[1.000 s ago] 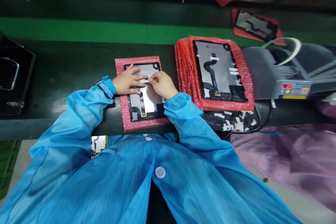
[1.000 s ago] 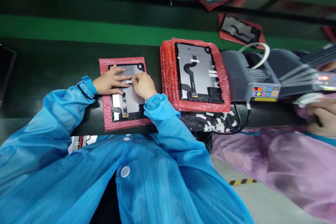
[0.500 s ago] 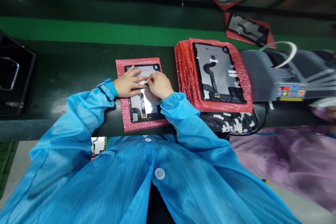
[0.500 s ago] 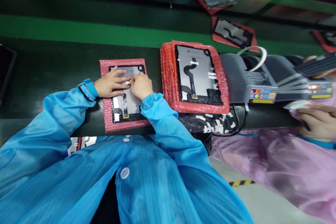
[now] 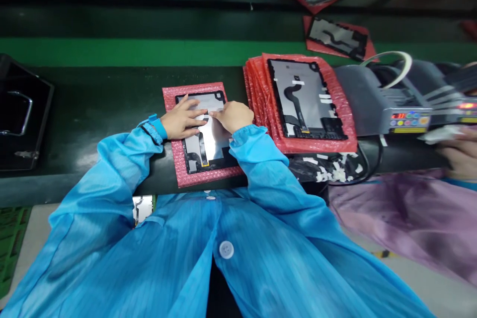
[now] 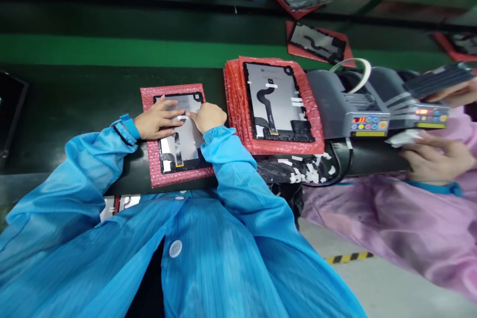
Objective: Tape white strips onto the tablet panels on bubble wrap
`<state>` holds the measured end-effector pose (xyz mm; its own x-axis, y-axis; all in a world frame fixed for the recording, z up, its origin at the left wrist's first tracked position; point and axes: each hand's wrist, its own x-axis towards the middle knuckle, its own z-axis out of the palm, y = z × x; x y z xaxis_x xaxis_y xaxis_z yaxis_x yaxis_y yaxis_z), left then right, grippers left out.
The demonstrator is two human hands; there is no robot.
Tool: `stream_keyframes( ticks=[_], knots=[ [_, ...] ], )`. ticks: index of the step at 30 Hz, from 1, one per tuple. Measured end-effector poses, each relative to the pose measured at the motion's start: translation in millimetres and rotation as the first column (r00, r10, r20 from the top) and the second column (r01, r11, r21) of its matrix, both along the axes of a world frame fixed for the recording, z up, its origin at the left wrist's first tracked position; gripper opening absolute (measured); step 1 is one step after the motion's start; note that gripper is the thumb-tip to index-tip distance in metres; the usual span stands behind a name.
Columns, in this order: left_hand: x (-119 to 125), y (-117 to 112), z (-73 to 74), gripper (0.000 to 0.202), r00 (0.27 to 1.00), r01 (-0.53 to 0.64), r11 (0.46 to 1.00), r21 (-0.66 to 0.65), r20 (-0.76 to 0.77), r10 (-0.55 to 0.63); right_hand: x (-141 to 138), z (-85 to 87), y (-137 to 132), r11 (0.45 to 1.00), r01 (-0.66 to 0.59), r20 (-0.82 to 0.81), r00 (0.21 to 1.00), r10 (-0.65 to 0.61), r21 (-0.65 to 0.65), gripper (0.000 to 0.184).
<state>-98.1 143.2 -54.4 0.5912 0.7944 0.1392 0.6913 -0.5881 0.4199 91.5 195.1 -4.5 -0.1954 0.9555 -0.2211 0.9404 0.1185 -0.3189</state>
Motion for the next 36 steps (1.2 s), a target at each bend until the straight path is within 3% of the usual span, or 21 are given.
stream_keyframes(
  ticks=[4,6,8,9,10,11,12,13,14,16,18,20,24,27,31,36],
  knots=[
    [0,-1,4.6,0.046,1.000,-0.017,1.000,0.018,0.007,0.017,26,12.1,-40,0.998,0.040,-0.159,0.987,-0.031,0.056,0.013],
    [2,-3,10.1,0.052,0.999,-0.036,0.998,0.042,0.013,0.035,61,21.6,-66,0.990,0.036,-0.354,0.935,0.016,0.139,0.013],
    [3,-4,15.6,0.050,0.998,-0.063,0.996,0.069,0.004,0.063,110,28.5,-81,0.926,0.220,-0.537,0.843,-0.021,0.308,0.020],
    [3,-3,17.9,0.049,0.997,-0.077,0.994,0.083,-0.001,0.077,139,30.8,-81,0.831,0.395,-0.606,0.790,-0.090,0.391,0.022],
    [3,-2,19.9,0.049,0.996,-0.085,0.991,0.101,0.001,0.086,169,32.7,-76,0.694,0.575,-0.665,0.724,-0.185,0.433,0.023],
    [2,0,21.8,0.048,0.996,-0.084,0.989,0.124,0.011,0.083,201,34.3,-68,0.543,0.724,-0.714,0.637,-0.290,0.425,0.021],
    [3,2,23.8,0.046,0.997,-0.082,0.986,0.143,0.017,0.080,231,35.7,-58,0.426,0.821,-0.747,0.545,-0.381,0.381,0.019],
    [3,3,25.9,0.044,0.997,-0.079,0.984,0.157,0.021,0.076,257,36.6,-45,0.378,0.880,-0.765,0.448,-0.463,0.287,0.019],
    [4,3,28.1,0.042,0.997,-0.076,0.983,0.167,0.022,0.073,278,37.1,-33,0.375,0.918,-0.763,0.334,-0.553,0.130,0.022],
    [7,3,32.2,0.039,0.996,-0.083,0.982,0.170,0.019,0.081,301,36.0,-11,0.421,0.893,-0.740,0.174,-0.650,-0.160,0.027],
    [10,2,34.6,0.036,0.995,-0.103,0.980,0.168,0.025,0.100,303,32.5,2,0.494,0.819,-0.765,0.110,-0.634,-0.291,0.027],
    [12,2,35.2,0.036,0.993,-0.121,0.979,0.163,0.027,0.118,298,27.1,5,0.520,0.826,-0.820,0.132,-0.556,-0.219,0.023],
    [18,3,40.0,0.059,0.987,-0.154,0.977,0.150,0.069,0.145,300,14.1,-1,0.421,0.904,-0.850,0.279,-0.447,0.075,0.018],
    [26,1,54.2,0.075,0.977,-0.194,0.965,0.179,0.128,0.173,306,7.1,1,0.374,0.927,-0.906,0.175,-0.385,0.020,0.015],
    [39,-4,73.8,0.070,0.970,-0.219,0.944,0.246,0.157,0.184,302,7.0,10,0.368,0.922,-0.933,0.020,-0.360,-0.122,0.019],
    [53,-8,70.3,0.052,0.977,-0.181,0.948,0.261,0.161,0.142,292,10.5,14,0.394,0.894,-0.925,-0.054,-0.377,-0.213,0.027]
  ],
)
